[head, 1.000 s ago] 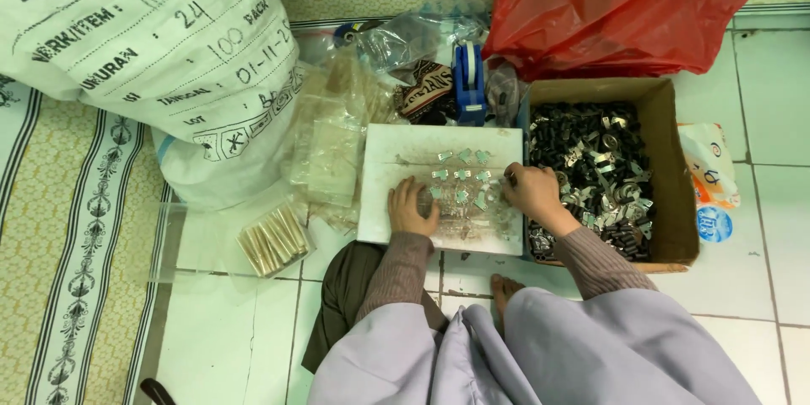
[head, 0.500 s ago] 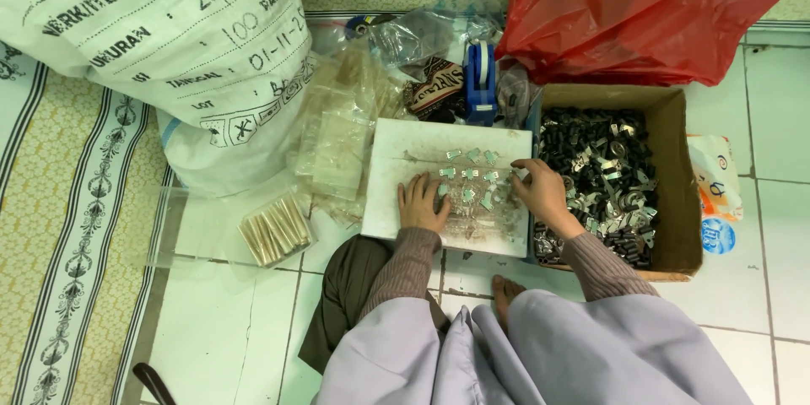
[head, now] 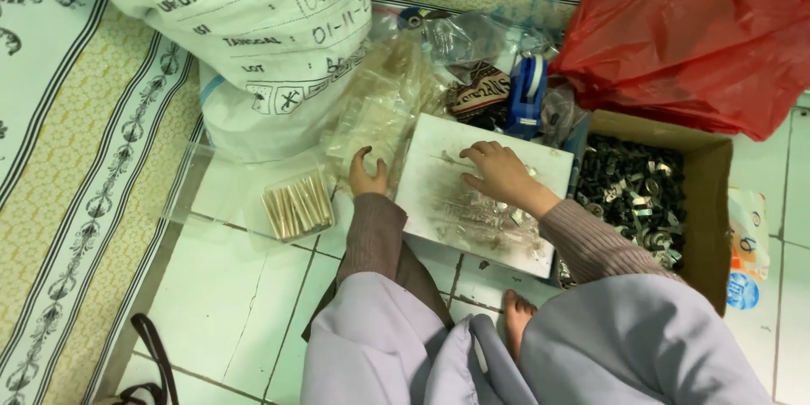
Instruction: Picking up small metal components from a box and placing them into small plastic bags for packaging.
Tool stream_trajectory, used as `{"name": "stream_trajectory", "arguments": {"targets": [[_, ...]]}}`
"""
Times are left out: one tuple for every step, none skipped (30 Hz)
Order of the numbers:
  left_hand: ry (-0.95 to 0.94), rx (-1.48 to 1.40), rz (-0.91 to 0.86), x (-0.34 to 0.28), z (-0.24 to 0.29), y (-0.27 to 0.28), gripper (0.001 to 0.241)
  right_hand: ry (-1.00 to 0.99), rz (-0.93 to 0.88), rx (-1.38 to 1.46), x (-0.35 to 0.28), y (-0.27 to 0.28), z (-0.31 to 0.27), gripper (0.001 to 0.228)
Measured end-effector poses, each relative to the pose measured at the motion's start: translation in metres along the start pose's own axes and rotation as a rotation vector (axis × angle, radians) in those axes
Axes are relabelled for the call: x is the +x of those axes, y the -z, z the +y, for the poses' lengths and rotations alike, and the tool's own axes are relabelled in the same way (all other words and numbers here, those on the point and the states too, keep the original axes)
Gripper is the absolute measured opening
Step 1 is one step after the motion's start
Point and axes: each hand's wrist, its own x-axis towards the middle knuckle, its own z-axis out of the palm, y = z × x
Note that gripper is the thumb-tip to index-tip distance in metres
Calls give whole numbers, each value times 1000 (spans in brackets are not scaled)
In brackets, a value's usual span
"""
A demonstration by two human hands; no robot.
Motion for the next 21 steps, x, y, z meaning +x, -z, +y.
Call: {"name": "stream_trajectory", "arguments": {"targets": [[10,0,16,11,-11,6,44,18,-6,-3,16,-3,-6,40],[91,19,3,22,-22,12,47,78,-88,-79,33,-6,-13,41],[172,35,-14,32,-33,17,50,136,-169,-157,48,-8,-19,43],[183,32,-1,37,-39,21,50,151,-175,-162,67,-17,-25,43],[221,73,-71,42,-46,24,55,166,-195,-193,85,-26,-31,43],[259,113,-142,46,-53,26,59,182,-215,-225,102,-36,-37,44],[268,110,-134,51,-70,18,59,192,-221,-228,119,-54,-38,44],[303,194,-176,56,-86,10,60,177,-228,-211,134,-72,-39,44],[336,277,-218,63,-101,1,61,161,-233,-196,151,-90,-39,45],[342,273,-209,58,-87,6,61,172,-236,-201,157,-102,-44,45],[369,296,-175,52,-73,11,54,127,-228,-100,162,-115,-49,44],[395,319,-142,45,-60,16,47,82,-220,1,167,-128,-53,43],[401,322,-138,43,-60,14,47,88,-224,4,165,-134,-58,43],[380,331,-92,41,-60,12,34,81,-166,-83,162,-139,-63,41],[356,343,-51,40,-59,10,22,69,-106,-167,159,-145,-67,40],[357,348,-51,32,-48,16,22,69,-107,-162,155,-145,-71,40],[312,263,7,26,-36,20,20,70,-105,-201,151,-142,-73,43],[266,178,65,19,-23,23,19,71,-103,-239,147,-139,-75,47],[263,176,65,19,-26,19,19,69,-101,-240,146,-137,-78,47],[252,133,106,19,-29,14,19,31,-141,-230,145,-134,-81,54],[243,90,148,18,-31,10,20,-5,-182,-218,143,-131,-84,62]]}}
